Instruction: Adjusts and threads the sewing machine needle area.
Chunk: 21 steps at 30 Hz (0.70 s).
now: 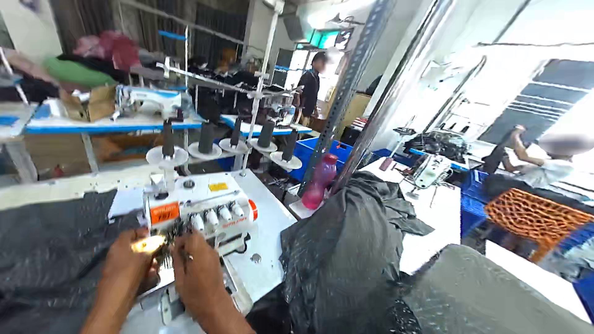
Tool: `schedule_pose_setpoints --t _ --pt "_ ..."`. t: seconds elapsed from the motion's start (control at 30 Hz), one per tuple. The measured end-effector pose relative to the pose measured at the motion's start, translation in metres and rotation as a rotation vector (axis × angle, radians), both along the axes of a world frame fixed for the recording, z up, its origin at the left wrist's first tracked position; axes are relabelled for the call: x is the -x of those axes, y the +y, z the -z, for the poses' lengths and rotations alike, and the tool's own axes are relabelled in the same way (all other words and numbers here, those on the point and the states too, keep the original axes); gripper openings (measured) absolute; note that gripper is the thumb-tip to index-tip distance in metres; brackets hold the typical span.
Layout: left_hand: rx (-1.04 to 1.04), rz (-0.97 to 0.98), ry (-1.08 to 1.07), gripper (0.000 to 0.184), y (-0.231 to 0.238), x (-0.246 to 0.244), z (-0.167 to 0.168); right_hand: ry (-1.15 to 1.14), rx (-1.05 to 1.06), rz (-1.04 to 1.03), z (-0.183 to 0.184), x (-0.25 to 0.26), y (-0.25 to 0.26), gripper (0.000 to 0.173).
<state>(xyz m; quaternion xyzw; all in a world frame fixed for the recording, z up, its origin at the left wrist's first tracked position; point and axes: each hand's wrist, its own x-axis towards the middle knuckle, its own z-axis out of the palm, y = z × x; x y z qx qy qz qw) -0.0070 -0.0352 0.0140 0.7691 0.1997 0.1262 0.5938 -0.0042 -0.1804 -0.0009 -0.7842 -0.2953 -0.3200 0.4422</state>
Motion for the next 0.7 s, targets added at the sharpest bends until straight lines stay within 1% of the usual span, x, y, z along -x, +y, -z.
schedule_pose_setpoints --t 0.17,0.27,0.37,0.43,0.47,0.5,0.57,0.63,0.67,0.7 --pt "-0.03 0.038 -0.01 0.057 0.0 0.001 0.002 -0.04 -0.019 -0.005 0.007 0.001 -0.007 0.012" --pt "-0.035 0.063 -0.037 0.06 0.0 0.002 0.005 -0.074 -0.049 -0.02 0.012 0.003 -0.009 0.012" --pt "-0.101 0.083 -0.06 0.063 0.001 0.0 0.015 -0.118 -0.095 -0.011 0.018 0.008 -0.015 0.013" --pt "-0.145 0.096 -0.066 0.065 0.001 -0.001 0.021 -0.206 -0.113 0.019 0.013 0.014 -0.031 0.01" --pt "-0.168 0.104 -0.074 0.066 0.001 -0.002 0.023 -0.293 -0.112 0.037 0.005 0.017 -0.047 0.006" --pt "-0.19 0.109 -0.088 0.066 0.002 -0.002 0.024 -0.405 -0.107 0.064 -0.009 0.018 -0.067 0.006" --pt "-0.25 0.101 -0.116 0.068 0.003 -0.003 0.023 -0.574 -0.132 0.143 -0.053 0.025 -0.119 0.01" --pt "-0.303 0.089 -0.131 0.065 -0.007 0.0 0.01 -0.637 -0.209 0.197 -0.102 0.039 -0.182 0.012" --pt "-0.31 0.072 -0.127 0.06 -0.01 0.002 0.005 -0.759 -0.217 0.188 -0.114 0.035 -0.217 0.017" --pt "-0.302 0.06 -0.11 0.056 -0.015 0.0 0.002 -0.929 -0.241 0.135 -0.124 0.014 -0.255 0.026"
